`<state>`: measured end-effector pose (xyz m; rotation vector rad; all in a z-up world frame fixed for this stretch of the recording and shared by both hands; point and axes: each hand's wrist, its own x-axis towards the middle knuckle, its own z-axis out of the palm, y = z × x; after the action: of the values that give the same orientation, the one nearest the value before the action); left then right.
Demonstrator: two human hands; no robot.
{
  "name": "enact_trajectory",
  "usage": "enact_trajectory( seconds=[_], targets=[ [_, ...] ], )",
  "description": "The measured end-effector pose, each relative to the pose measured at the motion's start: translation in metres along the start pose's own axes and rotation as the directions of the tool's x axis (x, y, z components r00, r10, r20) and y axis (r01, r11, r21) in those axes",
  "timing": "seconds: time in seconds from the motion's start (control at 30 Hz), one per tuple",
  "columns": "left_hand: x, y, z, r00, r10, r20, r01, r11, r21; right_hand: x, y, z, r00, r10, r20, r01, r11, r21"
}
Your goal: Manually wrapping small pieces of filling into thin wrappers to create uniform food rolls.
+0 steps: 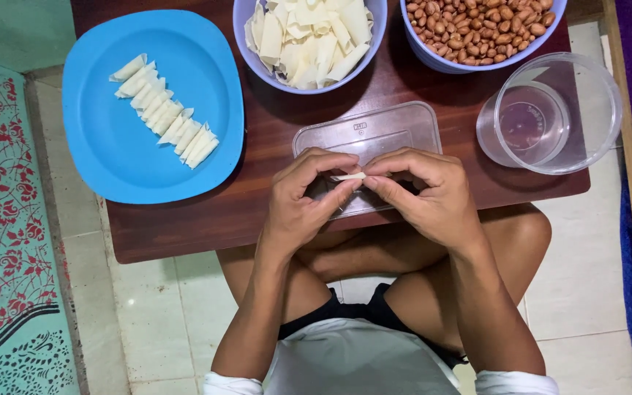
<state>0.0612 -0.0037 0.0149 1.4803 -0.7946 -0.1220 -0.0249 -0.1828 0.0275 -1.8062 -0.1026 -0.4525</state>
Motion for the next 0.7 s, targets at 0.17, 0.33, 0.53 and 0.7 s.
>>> enact_trajectory(
  seconds=[0.17, 0.33, 0.53, 0.7],
  targets=[
    [0.0, 0.001, 0.0, 1.0, 0.009, -0.006, -0.009, 1.0, 0.011, 0.001, -0.001, -0.001, 0.999, 0.03, 0.014, -0.03, 1.0, 0.006],
    [0.001, 0.002, 0.0, 0.999, 0.023, -0.022, -0.023, 1.0, 0.014, 0.004, -0.003, -0.002, 0.996, 0.057, 0.065, -0.056, 0.998, -0.009],
    [0.0, 0.001, 0.0, 0.998, 0.052, -0.046, -0.051, 0.998, 0.033, 0.009, -0.01, -0.002, 0.988, 0.098, 0.121, -0.098, 0.995, -0.004],
    [0.0, 0.002, -0.002, 0.999, 0.051, -0.019, -0.05, 0.998, 0.038, 0.007, -0.006, -0.004, 0.984, 0.107, 0.145, -0.104, 0.994, -0.028]
  ],
)
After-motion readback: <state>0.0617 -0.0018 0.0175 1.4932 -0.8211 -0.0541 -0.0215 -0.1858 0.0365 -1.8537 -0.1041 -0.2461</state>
